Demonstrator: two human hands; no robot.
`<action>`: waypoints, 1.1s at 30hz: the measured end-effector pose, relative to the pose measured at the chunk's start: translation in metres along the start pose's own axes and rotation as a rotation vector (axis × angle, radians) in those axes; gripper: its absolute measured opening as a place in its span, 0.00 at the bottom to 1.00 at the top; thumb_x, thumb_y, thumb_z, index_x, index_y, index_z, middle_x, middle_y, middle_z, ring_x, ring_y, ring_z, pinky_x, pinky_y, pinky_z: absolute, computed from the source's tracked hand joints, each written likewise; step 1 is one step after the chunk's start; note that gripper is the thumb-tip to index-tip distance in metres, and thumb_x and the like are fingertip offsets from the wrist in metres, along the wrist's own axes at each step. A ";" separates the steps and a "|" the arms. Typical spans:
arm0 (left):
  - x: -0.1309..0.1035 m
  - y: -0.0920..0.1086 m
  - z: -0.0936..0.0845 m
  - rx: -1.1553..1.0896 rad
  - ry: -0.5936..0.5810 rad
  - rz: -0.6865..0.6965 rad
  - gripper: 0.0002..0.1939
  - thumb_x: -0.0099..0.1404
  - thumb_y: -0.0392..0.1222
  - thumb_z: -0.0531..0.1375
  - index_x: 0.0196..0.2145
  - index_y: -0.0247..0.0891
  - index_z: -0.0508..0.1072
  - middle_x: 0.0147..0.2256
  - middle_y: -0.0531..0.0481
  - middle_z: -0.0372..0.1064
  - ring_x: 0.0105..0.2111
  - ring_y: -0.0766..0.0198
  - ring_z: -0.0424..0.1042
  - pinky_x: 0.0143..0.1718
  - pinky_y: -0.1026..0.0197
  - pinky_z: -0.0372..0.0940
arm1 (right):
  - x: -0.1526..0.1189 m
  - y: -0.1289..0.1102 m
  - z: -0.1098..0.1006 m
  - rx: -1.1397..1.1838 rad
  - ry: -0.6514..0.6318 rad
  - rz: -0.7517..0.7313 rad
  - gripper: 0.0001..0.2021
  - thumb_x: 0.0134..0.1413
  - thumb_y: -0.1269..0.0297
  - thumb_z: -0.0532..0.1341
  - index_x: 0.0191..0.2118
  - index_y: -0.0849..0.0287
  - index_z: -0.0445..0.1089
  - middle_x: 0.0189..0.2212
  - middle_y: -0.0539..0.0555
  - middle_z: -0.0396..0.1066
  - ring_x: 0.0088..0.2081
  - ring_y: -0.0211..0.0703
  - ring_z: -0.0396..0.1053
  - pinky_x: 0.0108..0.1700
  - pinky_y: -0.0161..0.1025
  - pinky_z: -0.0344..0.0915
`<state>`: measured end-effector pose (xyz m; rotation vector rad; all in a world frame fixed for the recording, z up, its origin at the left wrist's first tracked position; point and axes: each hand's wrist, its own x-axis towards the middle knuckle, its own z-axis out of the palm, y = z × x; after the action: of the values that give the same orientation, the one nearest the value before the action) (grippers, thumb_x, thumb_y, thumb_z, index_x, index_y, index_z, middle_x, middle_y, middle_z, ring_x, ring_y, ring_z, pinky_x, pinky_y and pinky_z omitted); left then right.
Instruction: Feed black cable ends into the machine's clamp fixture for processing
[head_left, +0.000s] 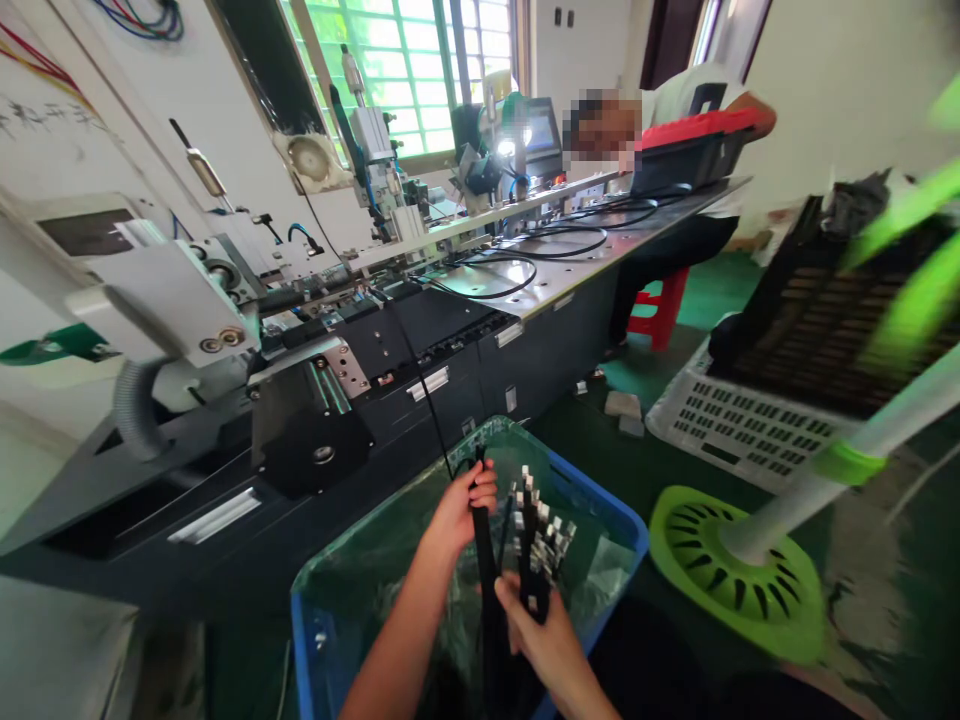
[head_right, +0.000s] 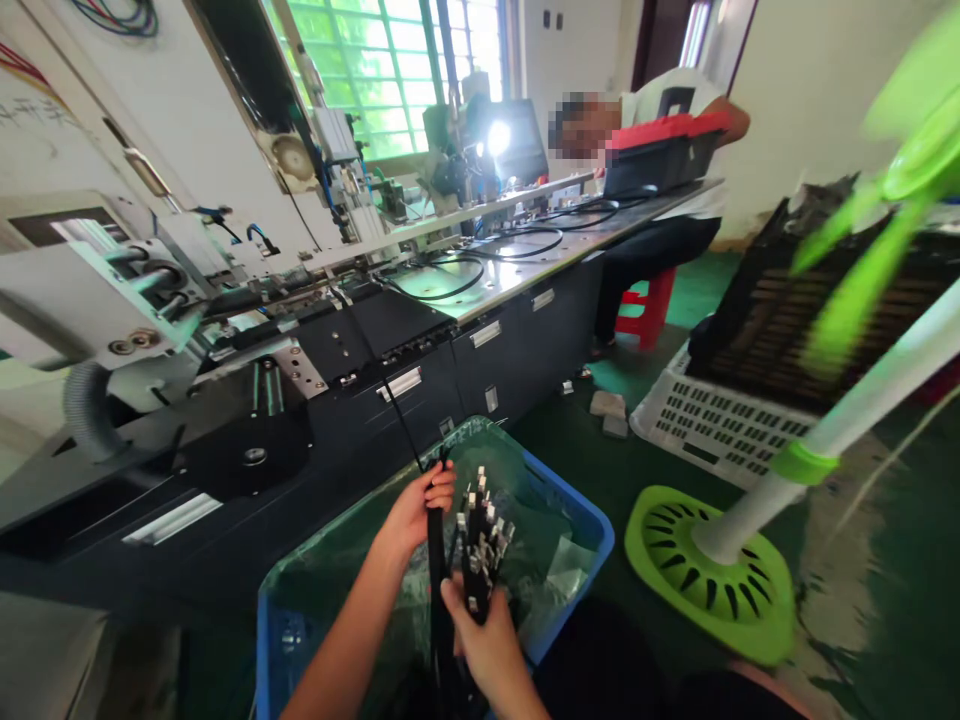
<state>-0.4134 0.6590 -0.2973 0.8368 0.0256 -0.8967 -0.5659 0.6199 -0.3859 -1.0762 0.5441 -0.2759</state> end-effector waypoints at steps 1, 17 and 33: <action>-0.005 0.001 0.003 0.009 -0.015 0.013 0.06 0.68 0.36 0.55 0.33 0.32 0.66 0.20 0.61 0.49 0.13 0.79 0.46 0.14 0.77 0.43 | 0.002 -0.010 -0.003 0.006 0.029 -0.015 0.27 0.38 0.42 0.69 0.36 0.63 0.76 0.12 0.46 0.61 0.12 0.32 0.51 0.15 0.32 0.51; -0.032 -0.072 0.003 0.570 -0.044 0.042 0.30 0.52 0.65 0.64 0.37 0.36 0.63 0.18 0.65 0.48 0.14 0.78 0.41 0.15 0.70 0.37 | 0.018 -0.077 -0.023 0.157 0.191 -0.211 0.21 0.36 0.49 0.73 0.28 0.61 0.71 0.16 0.44 0.62 0.13 0.28 0.52 0.15 0.29 0.50; 0.003 -0.076 0.002 0.201 0.260 0.205 0.34 0.43 0.65 0.68 0.38 0.38 0.64 0.18 0.65 0.49 0.13 0.78 0.44 0.14 0.72 0.40 | 0.019 -0.016 -0.008 -0.357 0.216 -0.339 0.14 0.42 0.52 0.65 0.29 0.59 0.76 0.28 0.59 0.77 0.32 0.56 0.76 0.38 0.47 0.72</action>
<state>-0.4654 0.6301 -0.3452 1.1190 0.0755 -0.5996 -0.5539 0.5978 -0.3803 -1.4984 0.6166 -0.6133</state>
